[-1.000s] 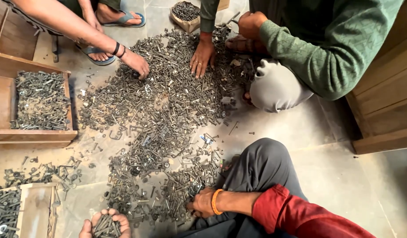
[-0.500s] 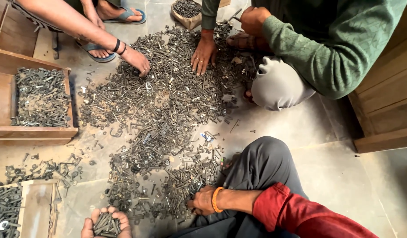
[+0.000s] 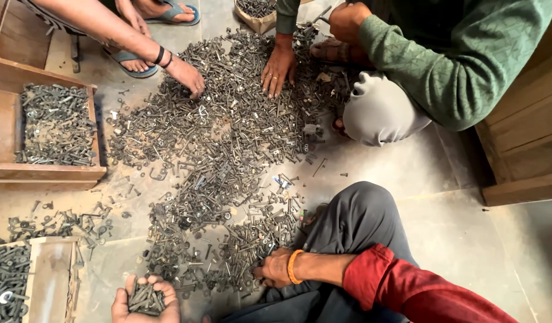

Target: Sorting various types of screws, bolts, and other hardware from a large pile on the floor into categories.

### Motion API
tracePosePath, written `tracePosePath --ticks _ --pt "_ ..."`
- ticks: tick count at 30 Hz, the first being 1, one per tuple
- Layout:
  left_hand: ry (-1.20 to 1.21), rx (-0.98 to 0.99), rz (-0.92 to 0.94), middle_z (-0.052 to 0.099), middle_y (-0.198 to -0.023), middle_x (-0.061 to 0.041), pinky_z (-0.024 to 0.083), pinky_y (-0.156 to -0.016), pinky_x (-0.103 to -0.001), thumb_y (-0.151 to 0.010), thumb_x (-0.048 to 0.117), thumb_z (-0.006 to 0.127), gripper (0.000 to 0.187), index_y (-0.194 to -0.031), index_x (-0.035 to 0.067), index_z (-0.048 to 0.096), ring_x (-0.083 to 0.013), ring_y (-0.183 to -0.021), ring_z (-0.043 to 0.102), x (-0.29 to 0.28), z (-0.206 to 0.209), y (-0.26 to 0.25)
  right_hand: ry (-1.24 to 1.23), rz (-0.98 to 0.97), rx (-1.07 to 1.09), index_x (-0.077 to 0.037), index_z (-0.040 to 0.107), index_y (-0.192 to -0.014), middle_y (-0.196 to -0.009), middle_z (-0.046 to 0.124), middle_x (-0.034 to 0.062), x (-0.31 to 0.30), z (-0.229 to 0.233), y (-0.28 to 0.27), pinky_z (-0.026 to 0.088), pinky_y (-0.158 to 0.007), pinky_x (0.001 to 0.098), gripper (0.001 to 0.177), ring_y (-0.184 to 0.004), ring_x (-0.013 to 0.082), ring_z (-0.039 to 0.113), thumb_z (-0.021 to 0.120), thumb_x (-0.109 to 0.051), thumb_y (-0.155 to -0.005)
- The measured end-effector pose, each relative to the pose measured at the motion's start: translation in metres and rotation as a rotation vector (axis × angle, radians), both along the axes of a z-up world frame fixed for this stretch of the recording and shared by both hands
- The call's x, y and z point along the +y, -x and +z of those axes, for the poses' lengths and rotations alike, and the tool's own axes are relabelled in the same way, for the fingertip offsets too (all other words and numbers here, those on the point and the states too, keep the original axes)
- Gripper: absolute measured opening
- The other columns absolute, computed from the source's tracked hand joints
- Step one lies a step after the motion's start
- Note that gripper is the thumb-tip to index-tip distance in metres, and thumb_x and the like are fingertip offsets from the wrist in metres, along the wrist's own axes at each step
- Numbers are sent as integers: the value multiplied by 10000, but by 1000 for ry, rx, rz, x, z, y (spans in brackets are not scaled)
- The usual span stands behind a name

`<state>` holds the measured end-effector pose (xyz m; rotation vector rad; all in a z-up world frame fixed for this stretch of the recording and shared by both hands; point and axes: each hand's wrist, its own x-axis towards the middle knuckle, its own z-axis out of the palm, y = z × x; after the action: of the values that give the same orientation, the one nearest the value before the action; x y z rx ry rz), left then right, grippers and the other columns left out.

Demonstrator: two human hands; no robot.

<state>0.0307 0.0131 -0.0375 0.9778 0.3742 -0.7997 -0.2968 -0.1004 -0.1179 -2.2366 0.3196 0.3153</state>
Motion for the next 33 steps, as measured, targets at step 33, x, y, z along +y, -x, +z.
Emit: tracePosePath --ticks 33 --pt "-25 -57 -55 686 -923 51 552 -695 -262 -1087 392 761 260 -993 192 625 -135 -863 677 -6 14 8 17 -1398 -880 -32 396 -1417 -706 463 -45 -102 110 32 376 -564 237 765 -608 66 432 868 -161 -830"
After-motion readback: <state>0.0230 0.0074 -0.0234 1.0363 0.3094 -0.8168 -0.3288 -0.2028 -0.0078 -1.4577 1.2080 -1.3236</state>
